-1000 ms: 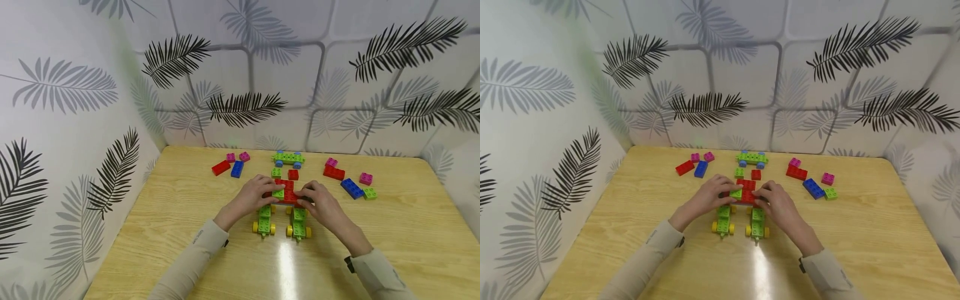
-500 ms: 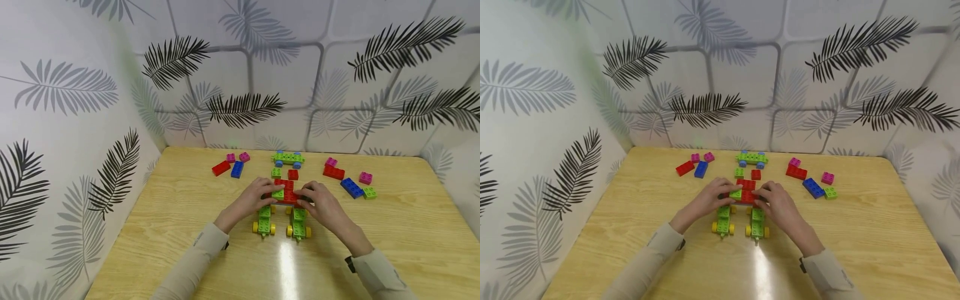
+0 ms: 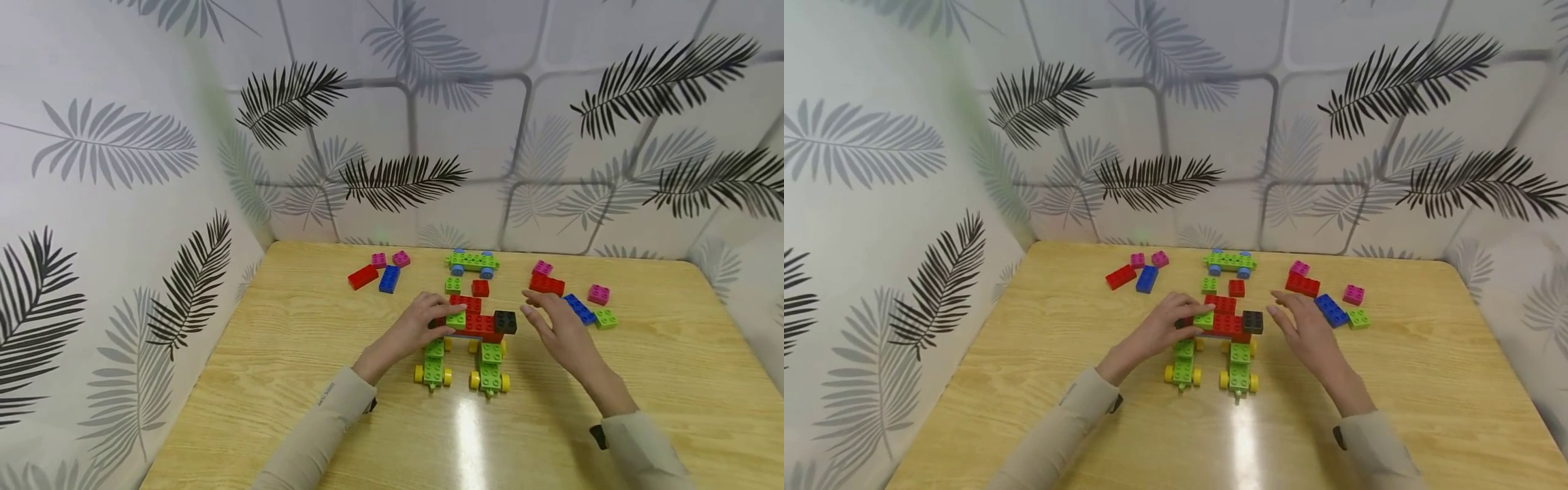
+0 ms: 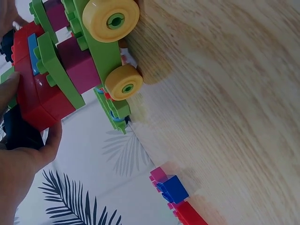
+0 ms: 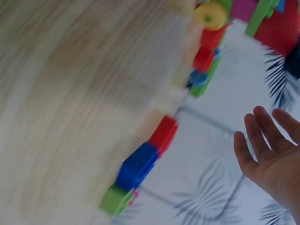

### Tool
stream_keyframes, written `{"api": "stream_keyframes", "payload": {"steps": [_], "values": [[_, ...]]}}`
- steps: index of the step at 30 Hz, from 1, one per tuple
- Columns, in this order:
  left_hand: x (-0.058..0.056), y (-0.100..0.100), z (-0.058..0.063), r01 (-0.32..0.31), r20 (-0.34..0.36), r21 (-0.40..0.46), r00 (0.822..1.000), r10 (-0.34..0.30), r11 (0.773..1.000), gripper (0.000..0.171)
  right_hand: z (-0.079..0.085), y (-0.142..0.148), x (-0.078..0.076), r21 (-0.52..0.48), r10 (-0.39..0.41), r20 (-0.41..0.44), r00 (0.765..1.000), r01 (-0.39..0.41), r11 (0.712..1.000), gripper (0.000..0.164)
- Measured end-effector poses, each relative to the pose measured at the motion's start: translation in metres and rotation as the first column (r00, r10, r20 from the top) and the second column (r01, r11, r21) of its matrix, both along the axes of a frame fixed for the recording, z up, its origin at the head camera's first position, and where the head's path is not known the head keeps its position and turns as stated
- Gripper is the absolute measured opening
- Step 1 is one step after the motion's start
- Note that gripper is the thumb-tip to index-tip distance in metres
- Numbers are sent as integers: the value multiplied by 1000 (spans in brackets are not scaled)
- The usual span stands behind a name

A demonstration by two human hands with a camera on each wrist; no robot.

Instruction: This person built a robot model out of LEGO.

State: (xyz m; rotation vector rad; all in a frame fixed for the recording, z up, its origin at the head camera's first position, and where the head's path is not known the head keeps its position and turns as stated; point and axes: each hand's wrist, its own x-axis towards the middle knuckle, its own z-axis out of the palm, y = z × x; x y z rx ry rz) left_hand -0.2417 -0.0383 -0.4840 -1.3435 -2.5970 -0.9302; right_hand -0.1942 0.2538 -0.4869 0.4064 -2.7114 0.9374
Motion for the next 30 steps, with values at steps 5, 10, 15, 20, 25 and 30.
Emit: {"api": "stream_keyframes", "payload": {"steps": [5,10,15,20,25,30], "values": [[1,1,0,-6,7,-5,1000,6,1000,45,-10,48,-3,19,-137,-57,989,138,990,37],[0,2,-1,-8,7,-8,1000,8,1000,45,-16,86,1,106,-343,55,938,336,936,37],[1,2,-1,-44,30,-22,999,44,999,45,-26,103,-2,183,-411,171,895,381,906,49],[2,4,3,-86,81,-53,993,90,995,49,-36,109,-9,199,-416,234,879,376,905,54],[-1,4,0,-111,164,-22,980,113,994,49,-41,114,-13,192,-409,241,880,370,909,52],[-1,2,0,-115,222,22,969,107,993,46,-40,115,-16,202,-416,236,878,374,905,49]]}}
